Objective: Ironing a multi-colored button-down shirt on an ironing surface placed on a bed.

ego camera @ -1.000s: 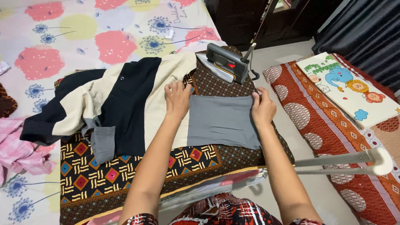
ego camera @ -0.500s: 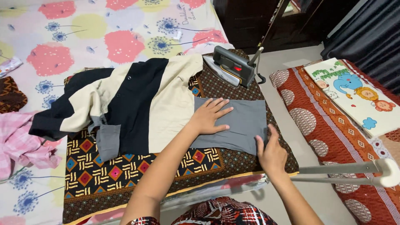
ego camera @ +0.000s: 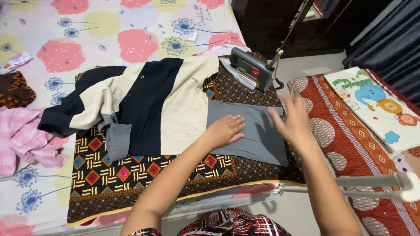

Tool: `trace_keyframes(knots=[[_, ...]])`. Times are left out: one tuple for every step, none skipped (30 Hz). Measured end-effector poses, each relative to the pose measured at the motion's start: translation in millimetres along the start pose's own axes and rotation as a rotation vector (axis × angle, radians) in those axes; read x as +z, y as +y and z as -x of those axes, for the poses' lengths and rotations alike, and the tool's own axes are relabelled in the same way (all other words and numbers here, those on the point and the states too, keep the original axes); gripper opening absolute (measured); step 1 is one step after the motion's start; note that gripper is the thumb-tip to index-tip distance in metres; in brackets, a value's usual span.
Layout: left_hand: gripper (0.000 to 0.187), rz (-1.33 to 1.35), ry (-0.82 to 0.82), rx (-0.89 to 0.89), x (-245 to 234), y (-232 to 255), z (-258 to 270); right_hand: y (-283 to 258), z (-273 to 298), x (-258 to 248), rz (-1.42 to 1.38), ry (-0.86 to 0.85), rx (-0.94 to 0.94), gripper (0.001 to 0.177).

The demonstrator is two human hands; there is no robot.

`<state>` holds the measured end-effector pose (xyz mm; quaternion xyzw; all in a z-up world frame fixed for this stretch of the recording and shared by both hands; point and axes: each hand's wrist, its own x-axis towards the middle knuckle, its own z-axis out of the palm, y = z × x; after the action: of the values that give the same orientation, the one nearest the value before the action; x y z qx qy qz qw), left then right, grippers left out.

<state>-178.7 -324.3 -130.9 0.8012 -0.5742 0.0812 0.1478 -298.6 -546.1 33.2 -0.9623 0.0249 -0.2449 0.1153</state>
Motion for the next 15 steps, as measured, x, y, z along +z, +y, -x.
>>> trace_keyframes(knots=[[0.074,0.055,0.01,-0.012,-4,9,5,-2,-30,9,-0.086,0.045,-0.05,0.05],[0.068,0.11,0.02,-0.024,-7,17,10,-5,-59,19,-0.173,0.089,-0.1,0.045],[0.068,0.106,0.023,-0.033,-23,29,15,0,-87,44,-0.178,0.088,-0.108,0.045],[0.068,0.07,0.067,-0.039,-39,40,20,4,-115,69,-0.152,0.129,-0.191,0.052],[0.068,0.032,0.111,-0.045,-56,51,24,7,-144,93,-0.129,0.17,-0.275,0.06],[0.068,0.026,0.114,-0.055,-68,59,29,5,-159,106,-0.136,0.17,-0.284,0.06],[0.065,0.012,0.163,-0.036,-81,66,35,1,-174,120,-0.07,0.111,-0.243,0.064],[0.062,-0.002,0.212,-0.018,-93,73,42,-3,-188,135,-0.003,0.053,-0.202,0.068],[0.062,-0.006,0.214,-0.025,-94,74,51,-6,-195,139,-0.008,0.053,-0.209,0.068],[0.051,0.056,0.221,0.009,-95,74,59,-9,-202,144,0.069,-0.012,-0.103,0.066],[0.041,0.12,0.227,0.044,-96,74,67,-11,-208,149,0.146,-0.078,0.006,0.065],[0.041,0.118,0.228,0.037,-95,73,69,-5,-212,154,0.143,-0.08,0.0,0.065],[0.032,0.167,0.241,0.054,-95,72,71,0,-216,159,0.185,-0.071,0.063,0.06],[0.023,0.217,0.254,0.072,-94,71,73,6,-219,165,0.227,-0.063,0.126,0.058],[0.023,0.216,0.255,0.066,-90,70,73,16,-218,161,0.225,-0.066,0.122,0.058]])
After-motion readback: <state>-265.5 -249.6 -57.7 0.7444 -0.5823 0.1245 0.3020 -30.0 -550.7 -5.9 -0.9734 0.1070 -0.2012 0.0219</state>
